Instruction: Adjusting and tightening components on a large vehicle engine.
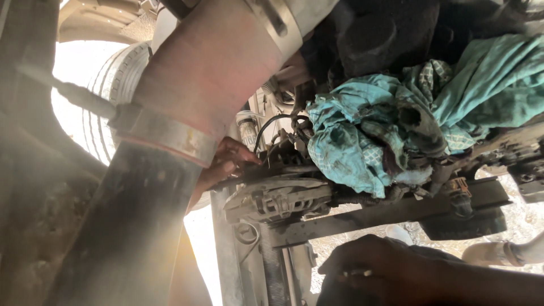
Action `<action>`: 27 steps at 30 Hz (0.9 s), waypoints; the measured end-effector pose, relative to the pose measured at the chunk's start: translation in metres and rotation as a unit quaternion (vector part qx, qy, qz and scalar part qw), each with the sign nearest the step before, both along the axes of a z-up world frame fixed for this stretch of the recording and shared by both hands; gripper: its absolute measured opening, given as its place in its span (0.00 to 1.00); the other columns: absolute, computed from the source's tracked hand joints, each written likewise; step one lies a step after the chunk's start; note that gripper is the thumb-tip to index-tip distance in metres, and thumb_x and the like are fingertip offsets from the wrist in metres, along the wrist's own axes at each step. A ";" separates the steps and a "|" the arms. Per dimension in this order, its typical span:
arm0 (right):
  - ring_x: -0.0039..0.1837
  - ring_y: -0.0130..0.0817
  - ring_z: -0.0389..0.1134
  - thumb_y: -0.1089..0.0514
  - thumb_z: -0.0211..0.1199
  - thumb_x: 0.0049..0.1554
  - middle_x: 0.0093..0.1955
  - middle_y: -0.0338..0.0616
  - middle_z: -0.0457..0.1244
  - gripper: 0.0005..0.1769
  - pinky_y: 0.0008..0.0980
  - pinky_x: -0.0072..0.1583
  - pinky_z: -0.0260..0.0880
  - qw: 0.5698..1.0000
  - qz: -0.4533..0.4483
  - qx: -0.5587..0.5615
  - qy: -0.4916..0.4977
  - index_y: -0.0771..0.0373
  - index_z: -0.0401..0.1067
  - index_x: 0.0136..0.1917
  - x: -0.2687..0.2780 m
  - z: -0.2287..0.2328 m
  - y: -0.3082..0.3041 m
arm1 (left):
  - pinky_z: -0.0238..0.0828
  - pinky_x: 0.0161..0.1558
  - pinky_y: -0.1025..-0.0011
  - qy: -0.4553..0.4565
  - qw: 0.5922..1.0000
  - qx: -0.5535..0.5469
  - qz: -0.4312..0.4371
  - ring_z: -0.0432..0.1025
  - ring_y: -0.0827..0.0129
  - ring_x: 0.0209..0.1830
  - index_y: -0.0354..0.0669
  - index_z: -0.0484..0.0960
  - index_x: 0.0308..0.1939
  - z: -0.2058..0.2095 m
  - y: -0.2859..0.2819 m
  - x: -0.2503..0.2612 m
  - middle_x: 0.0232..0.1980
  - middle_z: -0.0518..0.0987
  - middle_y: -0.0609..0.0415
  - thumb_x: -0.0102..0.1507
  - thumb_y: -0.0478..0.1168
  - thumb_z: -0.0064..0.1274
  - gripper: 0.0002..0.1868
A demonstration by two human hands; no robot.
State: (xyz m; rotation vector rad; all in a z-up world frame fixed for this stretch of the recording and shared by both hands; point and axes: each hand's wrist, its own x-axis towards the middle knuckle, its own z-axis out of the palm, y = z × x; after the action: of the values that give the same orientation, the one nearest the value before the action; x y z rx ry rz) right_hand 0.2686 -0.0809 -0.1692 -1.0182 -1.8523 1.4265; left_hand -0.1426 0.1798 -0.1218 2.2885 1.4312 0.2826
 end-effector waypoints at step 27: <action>0.61 0.28 0.73 0.53 0.61 0.61 0.58 0.36 0.71 0.16 0.31 0.59 0.75 0.981 0.027 -0.192 0.003 0.49 0.76 0.62 0.043 0.048 -0.001 | 0.60 0.61 0.58 0.067 0.937 0.261 0.222 0.68 0.46 0.65 0.28 0.72 0.69 0.069 -0.110 0.138 0.66 0.74 0.31 0.64 0.61 0.59 0.43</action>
State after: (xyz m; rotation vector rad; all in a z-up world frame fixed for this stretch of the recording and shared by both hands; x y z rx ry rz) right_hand 0.3120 -0.0819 -0.1207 -1.1472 -1.6441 1.8642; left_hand -0.0044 0.0702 -0.0531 2.3734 2.1546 0.7313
